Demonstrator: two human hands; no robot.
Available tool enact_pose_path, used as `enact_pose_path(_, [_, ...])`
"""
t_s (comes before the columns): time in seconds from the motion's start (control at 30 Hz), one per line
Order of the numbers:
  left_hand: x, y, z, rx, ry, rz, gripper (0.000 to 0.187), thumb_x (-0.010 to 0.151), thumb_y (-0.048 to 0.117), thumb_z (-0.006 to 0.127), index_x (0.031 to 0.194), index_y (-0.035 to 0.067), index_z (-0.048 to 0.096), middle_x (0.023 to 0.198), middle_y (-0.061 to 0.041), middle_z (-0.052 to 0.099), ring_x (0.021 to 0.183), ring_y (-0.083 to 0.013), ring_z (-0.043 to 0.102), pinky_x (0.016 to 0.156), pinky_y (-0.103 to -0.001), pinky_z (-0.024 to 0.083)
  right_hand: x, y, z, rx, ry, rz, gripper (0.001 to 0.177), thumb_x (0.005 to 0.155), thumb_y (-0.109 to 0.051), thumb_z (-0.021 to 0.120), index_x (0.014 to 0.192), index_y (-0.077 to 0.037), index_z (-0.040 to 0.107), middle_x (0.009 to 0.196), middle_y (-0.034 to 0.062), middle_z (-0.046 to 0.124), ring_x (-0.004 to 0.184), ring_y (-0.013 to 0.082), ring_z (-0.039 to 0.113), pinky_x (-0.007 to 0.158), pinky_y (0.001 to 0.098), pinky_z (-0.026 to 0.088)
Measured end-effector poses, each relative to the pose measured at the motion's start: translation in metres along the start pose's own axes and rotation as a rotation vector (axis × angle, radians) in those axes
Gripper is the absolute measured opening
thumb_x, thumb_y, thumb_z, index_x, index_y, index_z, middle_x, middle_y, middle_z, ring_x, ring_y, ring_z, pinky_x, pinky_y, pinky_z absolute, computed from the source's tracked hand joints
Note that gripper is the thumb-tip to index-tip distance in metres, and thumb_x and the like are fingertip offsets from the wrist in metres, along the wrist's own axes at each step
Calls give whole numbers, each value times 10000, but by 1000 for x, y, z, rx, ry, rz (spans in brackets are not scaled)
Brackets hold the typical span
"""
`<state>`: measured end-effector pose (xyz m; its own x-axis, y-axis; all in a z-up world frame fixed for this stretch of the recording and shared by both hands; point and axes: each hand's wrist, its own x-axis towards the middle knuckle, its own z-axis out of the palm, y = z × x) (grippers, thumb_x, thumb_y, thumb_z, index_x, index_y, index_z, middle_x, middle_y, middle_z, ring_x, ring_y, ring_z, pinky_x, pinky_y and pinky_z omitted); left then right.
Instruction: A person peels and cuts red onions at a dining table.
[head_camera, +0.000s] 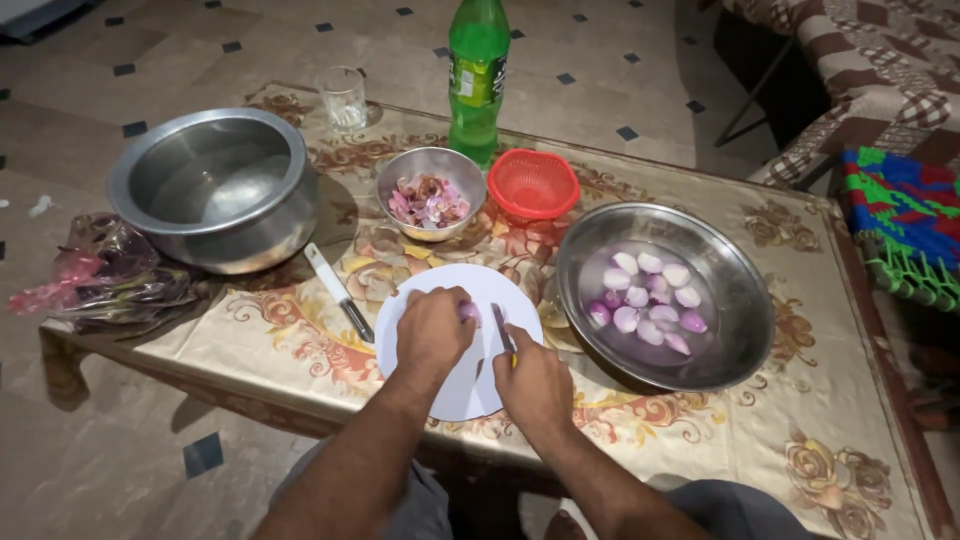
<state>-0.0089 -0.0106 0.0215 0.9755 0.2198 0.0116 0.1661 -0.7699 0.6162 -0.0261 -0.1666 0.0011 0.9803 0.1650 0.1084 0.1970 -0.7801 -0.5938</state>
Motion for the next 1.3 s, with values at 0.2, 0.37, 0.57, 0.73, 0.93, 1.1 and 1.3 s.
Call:
enact_pose_path(0.2, [1, 3, 12, 26, -57, -344, 350, 851, 284, 791, 1190, 295, 705, 1460, -61, 443, 1484, -400, 202, 1094, -848, 116, 2, 3, 3, 20, 8, 51, 409, 869, -180, 598, 1258, -90, 685, 770, 228, 730, 775, 424, 717, 826, 519, 541])
enact_pose_path(0.37, [3, 15, 5, 46, -90, -397, 348, 880, 303, 775, 1214, 296, 677, 1444, -65, 442, 1470, -390, 240, 1101, -849, 136, 1, -8, -3, 90, 5, 103, 379, 878, -180, 594, 1230, -87, 700, 715, 215, 710, 729, 412, 712, 781, 512, 548])
enact_pose_path(0.57, [15, 10, 24, 31, -48, -282, 356, 853, 271, 786, 1197, 282, 694, 1388, -43, 497, 1398, -338, 339, 1081, -826, 205, 15, 6, -4, 91, 61, 154, 366, 896, -191, 601, 1233, -91, 701, 742, 205, 715, 739, 393, 722, 771, 501, 560])
enact_pose_path(0.73, [23, 12, 28, 30, -13, -153, 327, 836, 260, 798, 1157, 272, 737, 1259, -33, 593, 1314, -315, 437, 1076, -779, 257, 27, 6, -20, 75, 83, 238, 365, 897, -201, 622, 1241, -107, 700, 843, 208, 741, 827, 403, 721, 798, 501, 555])
enact_pose_path(0.93, [36, -2, 26, 70, 18, 69, 273, 824, 259, 807, 1092, 215, 774, 1047, -51, 724, 1135, -330, 586, 1029, -671, 342, 34, 16, -9, 158, 104, 145, 381, 907, -214, 638, 1259, -78, 683, 899, 208, 756, 880, 387, 731, 816, 482, 557])
enact_pose_path(1.1, [50, -23, 39, -141, 10, 258, 301, 807, 147, 786, 1107, 140, 763, 1025, -158, 698, 990, -362, 676, 864, -467, 540, 39, 26, 9, 228, 177, 4, 418, 852, -148, 672, 1255, -34, 679, 903, 206, 746, 829, 375, 737, 785, 464, 563])
enact_pose_path(1.3, [52, -11, 35, -171, -10, 210, 281, 785, 157, 805, 1054, 92, 756, 1008, -162, 694, 976, -355, 677, 871, -455, 539, 42, 14, 3, 232, 94, 107, 391, 877, -163, 689, 1258, -78, 689, 796, 164, 746, 733, 342, 739, 742, 435, 562])
